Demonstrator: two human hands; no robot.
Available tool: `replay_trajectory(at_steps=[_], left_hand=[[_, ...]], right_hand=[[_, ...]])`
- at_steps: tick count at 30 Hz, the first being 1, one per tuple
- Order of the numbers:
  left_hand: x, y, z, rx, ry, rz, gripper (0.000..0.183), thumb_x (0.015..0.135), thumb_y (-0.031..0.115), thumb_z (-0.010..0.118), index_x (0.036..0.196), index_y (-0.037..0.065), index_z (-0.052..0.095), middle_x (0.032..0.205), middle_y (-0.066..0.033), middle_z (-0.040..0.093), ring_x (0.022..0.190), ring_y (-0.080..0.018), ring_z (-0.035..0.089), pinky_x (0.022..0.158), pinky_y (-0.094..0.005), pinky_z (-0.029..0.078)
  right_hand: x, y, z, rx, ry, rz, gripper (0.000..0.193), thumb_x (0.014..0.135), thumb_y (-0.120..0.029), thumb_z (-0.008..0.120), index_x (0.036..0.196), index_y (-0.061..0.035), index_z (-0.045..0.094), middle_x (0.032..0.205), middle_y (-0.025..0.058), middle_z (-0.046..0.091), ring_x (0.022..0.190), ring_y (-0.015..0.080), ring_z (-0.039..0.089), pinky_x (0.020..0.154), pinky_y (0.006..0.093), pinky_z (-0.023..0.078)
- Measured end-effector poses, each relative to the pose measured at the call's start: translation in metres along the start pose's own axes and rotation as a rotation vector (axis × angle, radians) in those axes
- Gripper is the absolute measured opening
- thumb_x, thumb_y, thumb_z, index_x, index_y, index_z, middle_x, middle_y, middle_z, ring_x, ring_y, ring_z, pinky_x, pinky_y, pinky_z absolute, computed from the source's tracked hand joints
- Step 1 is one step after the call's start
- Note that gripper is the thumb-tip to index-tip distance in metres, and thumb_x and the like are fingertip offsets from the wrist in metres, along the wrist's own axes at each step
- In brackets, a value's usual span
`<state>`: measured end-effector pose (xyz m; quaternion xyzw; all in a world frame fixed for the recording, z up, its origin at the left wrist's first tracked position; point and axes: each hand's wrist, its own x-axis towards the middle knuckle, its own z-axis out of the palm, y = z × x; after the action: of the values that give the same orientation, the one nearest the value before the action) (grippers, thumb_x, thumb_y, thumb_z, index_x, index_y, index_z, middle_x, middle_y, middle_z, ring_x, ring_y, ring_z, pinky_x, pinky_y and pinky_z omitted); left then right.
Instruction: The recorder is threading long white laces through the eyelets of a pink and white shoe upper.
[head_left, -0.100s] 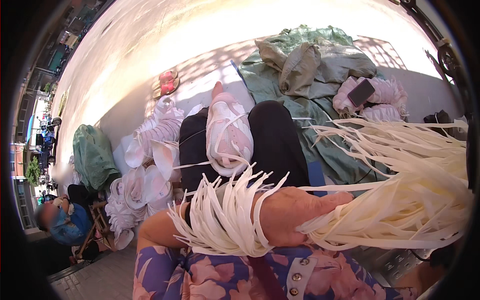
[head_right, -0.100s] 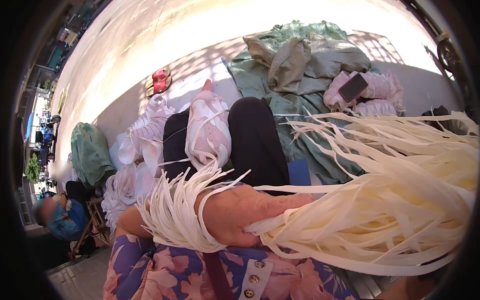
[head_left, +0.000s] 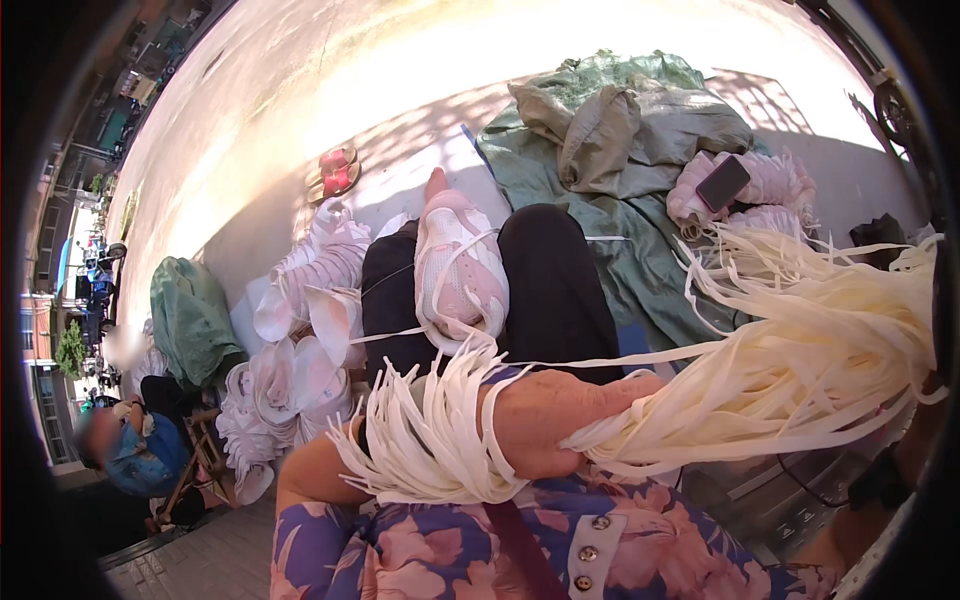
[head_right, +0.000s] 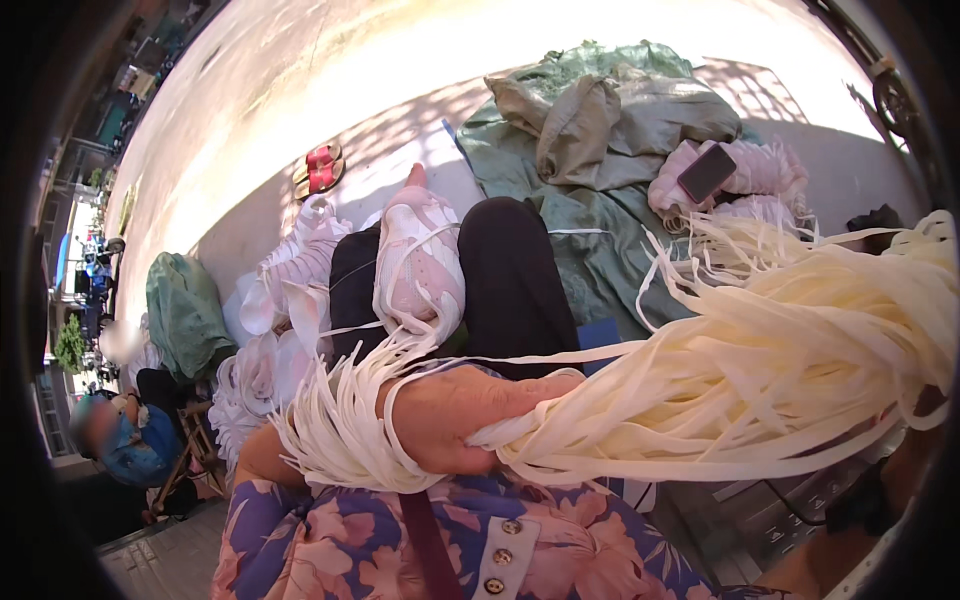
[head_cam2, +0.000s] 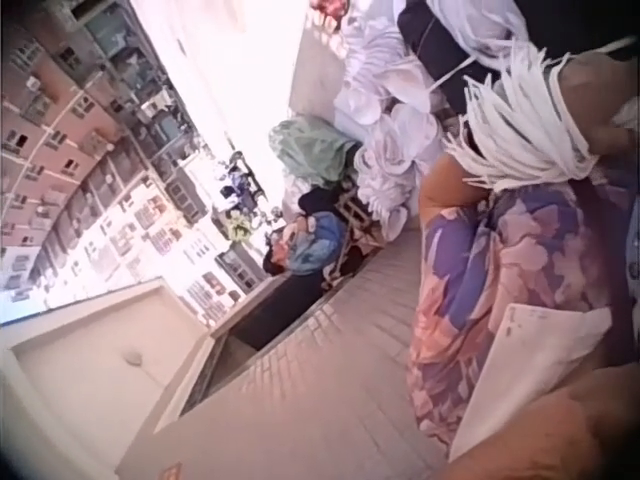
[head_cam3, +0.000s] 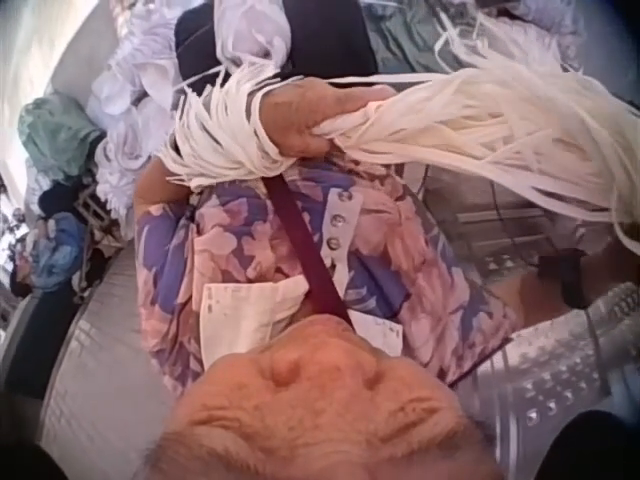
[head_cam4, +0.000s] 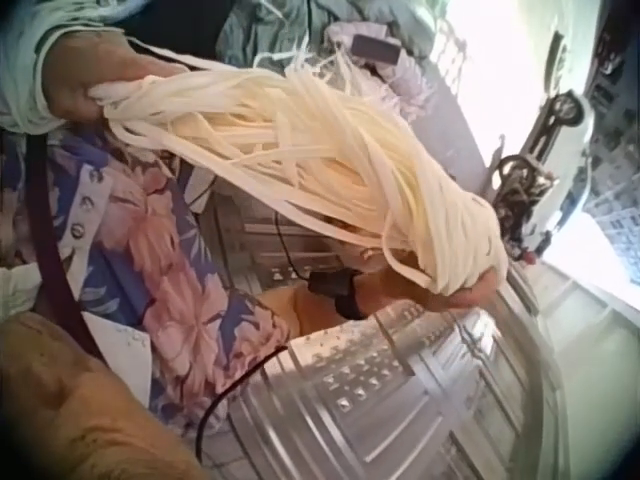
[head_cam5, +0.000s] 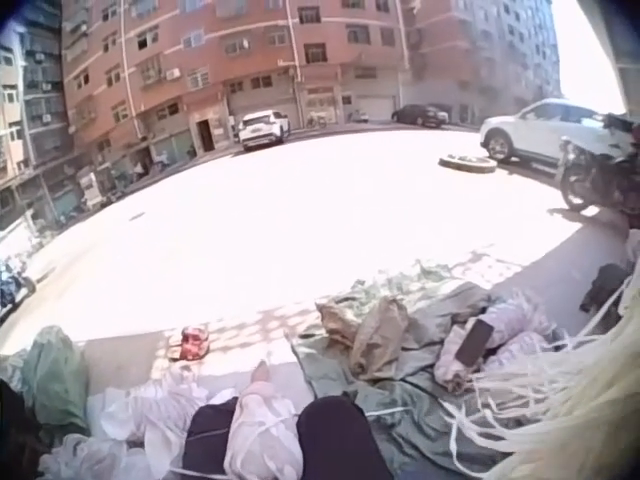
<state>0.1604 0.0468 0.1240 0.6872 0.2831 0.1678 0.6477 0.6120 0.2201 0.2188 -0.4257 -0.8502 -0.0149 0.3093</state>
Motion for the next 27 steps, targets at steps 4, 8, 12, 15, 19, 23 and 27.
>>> replay_trajectory(at_steps=[4,8,12,15,19,23,27], left_hand=[[-0.043,-0.045,-0.007,-0.250,0.067,-0.087,0.078,0.077,0.000,0.052,0.145,0.006,0.014,0.120,-0.0144,0.055,0.090,-0.0204,0.062,0.074,-0.0290,0.048],[-0.093,-0.095,-0.017,-0.335,0.139,-0.280,0.077,0.079,0.007,0.062,0.143,0.003,0.020,0.129,-0.0109,0.047,0.101,-0.0151,0.055,0.085,-0.0289,0.045],[-0.122,-0.127,-0.007,-0.665,0.303,-0.421,0.083,0.074,0.017,0.073,0.141,0.000,0.026,0.129,-0.0140,0.047,0.109,-0.0169,0.052,0.094,-0.0331,0.040],[-0.142,-0.126,0.002,-1.023,0.268,-0.065,0.086,0.071,0.019,0.075,0.139,-0.003,0.027,0.127,-0.0162,0.050,0.110,-0.0191,0.053,0.094,-0.0331,0.040],[-0.181,-0.112,0.012,-1.027,0.315,-0.235,0.086,0.064,0.014,0.080,0.135,-0.005,0.034,0.121,-0.0167,0.054,0.104,-0.0190,0.056,0.091,-0.0302,0.043],[-0.185,-0.089,0.019,-0.969,0.448,-0.417,0.061,0.067,0.002,0.072,0.122,-0.002,0.047,0.110,-0.0071,0.059,0.097,-0.0110,0.056,0.087,-0.0245,0.044],[-0.185,-0.080,0.027,-0.615,0.475,-0.468,0.053,0.072,-0.001,0.061,0.123,0.002,0.047,0.109,-0.0032,0.057,0.095,-0.0084,0.054,0.085,-0.0230,0.044]], right_hand=[[-0.035,-0.018,0.117,-0.131,-0.005,-0.111,0.054,0.074,-0.015,0.070,0.121,0.0014,0.050,0.112,0.0175,0.059,0.101,0.0305,0.058,0.086,0.0366,0.046],[-0.089,-0.056,0.244,0.019,-0.395,-0.198,0.036,0.068,-0.010,0.064,0.101,-0.0043,0.053,0.087,0.0123,0.060,0.082,0.0315,0.058,0.070,0.0391,0.041],[-0.144,-0.054,0.313,0.022,-0.636,-0.033,0.037,0.069,-0.018,0.066,0.102,-0.0054,0.053,0.090,0.0127,0.060,0.084,0.0326,0.057,0.073,0.0403,0.042],[-0.143,-0.052,0.307,0.021,-0.660,0.021,0.037,0.068,-0.016,0.065,0.102,-0.0065,0.054,0.090,0.0123,0.059,0.084,0.0334,0.057,0.073,0.0406,0.041],[-0.127,-0.033,0.265,-0.098,-0.406,-0.030,0.036,0.068,-0.009,0.062,0.103,-0.0050,0.055,0.087,0.0123,0.060,0.082,0.0324,0.056,0.072,0.0400,0.042],[-0.123,-0.044,0.243,-0.054,-0.369,-0.130,0.034,0.068,-0.009,0.062,0.101,-0.0029,0.055,0.087,0.0131,0.058,0.081,0.0331,0.056,0.072,0.0406,0.042],[-0.123,-0.057,0.238,-0.041,-0.316,-0.032,0.035,0.066,-0.005,0.061,0.100,-0.0025,0.056,0.087,0.0144,0.059,0.082,0.0345,0.056,0.072,0.0409,0.044]])
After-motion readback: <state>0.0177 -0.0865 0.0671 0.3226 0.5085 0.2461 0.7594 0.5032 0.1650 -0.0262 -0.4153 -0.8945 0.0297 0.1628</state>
